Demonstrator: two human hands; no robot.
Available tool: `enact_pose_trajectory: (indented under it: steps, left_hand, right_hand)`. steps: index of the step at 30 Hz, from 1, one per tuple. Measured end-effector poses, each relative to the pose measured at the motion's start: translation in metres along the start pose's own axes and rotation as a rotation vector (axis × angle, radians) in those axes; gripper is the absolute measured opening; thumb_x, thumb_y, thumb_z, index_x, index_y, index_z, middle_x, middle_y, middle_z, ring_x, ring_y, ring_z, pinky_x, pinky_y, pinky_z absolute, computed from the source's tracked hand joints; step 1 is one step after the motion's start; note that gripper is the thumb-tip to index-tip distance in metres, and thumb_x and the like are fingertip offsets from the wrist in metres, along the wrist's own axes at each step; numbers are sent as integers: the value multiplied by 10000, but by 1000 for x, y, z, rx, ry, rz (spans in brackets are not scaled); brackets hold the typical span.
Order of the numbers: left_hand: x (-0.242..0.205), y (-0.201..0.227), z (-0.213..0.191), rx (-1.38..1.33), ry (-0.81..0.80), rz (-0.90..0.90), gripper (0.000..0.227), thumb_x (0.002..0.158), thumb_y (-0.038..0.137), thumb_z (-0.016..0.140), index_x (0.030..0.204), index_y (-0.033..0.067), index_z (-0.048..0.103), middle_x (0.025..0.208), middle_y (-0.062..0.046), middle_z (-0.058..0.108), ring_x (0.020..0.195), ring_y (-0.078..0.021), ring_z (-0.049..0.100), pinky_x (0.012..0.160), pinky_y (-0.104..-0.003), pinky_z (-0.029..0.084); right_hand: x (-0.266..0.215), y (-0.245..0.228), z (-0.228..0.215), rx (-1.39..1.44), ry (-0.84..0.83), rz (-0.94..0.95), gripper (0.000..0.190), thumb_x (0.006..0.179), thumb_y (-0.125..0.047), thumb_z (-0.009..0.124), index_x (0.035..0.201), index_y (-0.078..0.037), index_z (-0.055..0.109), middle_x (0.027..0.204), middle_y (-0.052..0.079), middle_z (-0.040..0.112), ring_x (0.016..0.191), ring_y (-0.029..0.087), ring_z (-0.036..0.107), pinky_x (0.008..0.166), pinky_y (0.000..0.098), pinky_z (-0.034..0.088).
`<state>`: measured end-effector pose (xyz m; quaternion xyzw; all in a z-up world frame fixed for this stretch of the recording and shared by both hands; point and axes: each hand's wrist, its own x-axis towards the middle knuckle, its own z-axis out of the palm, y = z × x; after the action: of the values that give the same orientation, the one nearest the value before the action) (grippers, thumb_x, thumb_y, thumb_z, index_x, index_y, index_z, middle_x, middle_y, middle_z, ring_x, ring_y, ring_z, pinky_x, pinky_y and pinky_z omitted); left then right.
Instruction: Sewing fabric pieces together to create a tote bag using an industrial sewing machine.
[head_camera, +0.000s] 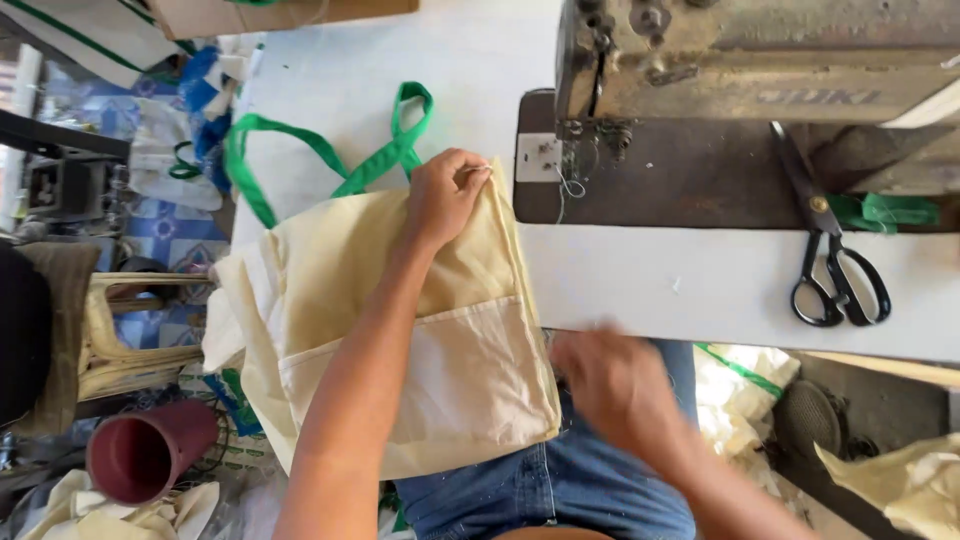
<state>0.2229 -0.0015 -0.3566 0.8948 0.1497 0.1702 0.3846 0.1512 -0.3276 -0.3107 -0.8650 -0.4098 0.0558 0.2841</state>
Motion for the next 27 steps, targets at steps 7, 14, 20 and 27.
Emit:
enact_pose_trajectory:
  steps: [7, 14, 20, 27]
  left_hand:
    - [2, -1, -4, 53, 37, 114, 65, 906, 251, 752, 933, 195, 733, 902, 5, 741, 946, -250, 743, 866, -391, 587]
    - [-5, -1, 1, 40, 80, 172, 46, 896, 202, 748, 924, 176, 722, 871, -40, 724, 912, -295, 737, 839, -416, 585]
    - [-5, 1, 0, 51, 72, 167, 52, 889, 202, 757, 925, 192, 720, 864, -21, 717, 906, -278, 736, 848, -400, 579]
    - [-5, 1, -2, 43, 61, 169, 53, 896, 192, 753, 934, 183, 717, 868, -19, 717, 911, -277, 734, 847, -403, 579]
  right_hand:
    - [167, 110, -47, -301, 116, -459, 267, 975, -426, 625, 1050, -174, 668, 1126, 22, 619, 1110, 276, 587, 975, 489, 446]
    - [168, 123, 1, -253, 152, -93, 549, 996, -498, 655, 1375, -102, 686, 1255, 155, 524, 1244, 393, 447, 1070, 580, 367]
    - [142, 82, -11, -355, 136, -121, 569, 1075, -587, 471, 1411, -181, 686, 1532, 118, 534, 1280, 384, 504, 1157, 658, 293]
    - [124, 73, -14, -362, 96, -152, 604, 1066, -604, 418, 1491, -214, 599, 1558, 32, 551, 1448, 399, 439, 1183, 661, 267]
